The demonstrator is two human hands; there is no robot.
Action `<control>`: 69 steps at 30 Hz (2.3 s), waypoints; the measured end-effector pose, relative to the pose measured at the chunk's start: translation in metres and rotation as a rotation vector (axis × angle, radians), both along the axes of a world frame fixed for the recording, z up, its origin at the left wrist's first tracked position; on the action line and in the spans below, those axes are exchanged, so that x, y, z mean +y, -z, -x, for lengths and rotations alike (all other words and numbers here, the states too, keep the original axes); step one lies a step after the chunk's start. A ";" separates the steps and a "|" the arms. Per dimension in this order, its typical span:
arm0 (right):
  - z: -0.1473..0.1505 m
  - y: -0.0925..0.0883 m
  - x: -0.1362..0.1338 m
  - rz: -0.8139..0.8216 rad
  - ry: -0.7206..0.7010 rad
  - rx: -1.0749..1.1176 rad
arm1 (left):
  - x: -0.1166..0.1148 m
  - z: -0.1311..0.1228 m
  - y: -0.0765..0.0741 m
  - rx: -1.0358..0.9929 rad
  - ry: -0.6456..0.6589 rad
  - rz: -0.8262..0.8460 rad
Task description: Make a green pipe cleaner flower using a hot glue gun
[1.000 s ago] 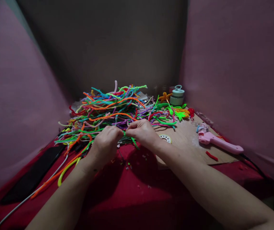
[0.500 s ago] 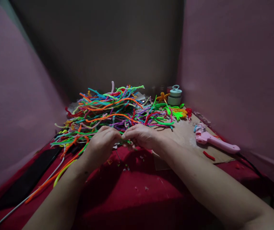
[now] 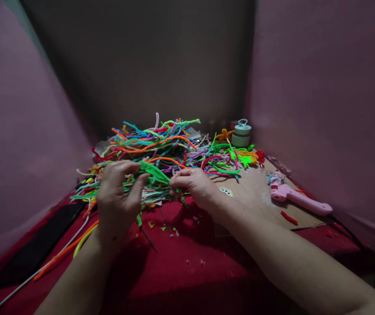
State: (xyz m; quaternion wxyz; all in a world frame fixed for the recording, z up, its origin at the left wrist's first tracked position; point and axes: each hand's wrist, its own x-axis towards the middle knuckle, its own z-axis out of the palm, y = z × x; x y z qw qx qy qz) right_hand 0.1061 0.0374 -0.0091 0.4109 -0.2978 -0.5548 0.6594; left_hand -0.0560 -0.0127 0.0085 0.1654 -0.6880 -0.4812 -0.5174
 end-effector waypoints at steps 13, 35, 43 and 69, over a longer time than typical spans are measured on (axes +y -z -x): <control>0.012 0.008 -0.014 -0.126 0.028 0.030 | 0.006 -0.010 0.010 -0.856 0.430 0.776; 0.013 0.012 -0.013 0.026 -0.087 0.213 | 0.007 -0.008 0.009 -0.875 0.587 0.861; 0.013 0.008 -0.021 -0.202 0.086 0.018 | 0.005 -0.013 0.008 -0.849 0.450 0.835; 0.019 0.013 -0.028 -0.103 0.148 -0.183 | 0.010 -0.001 0.004 -0.611 0.185 0.484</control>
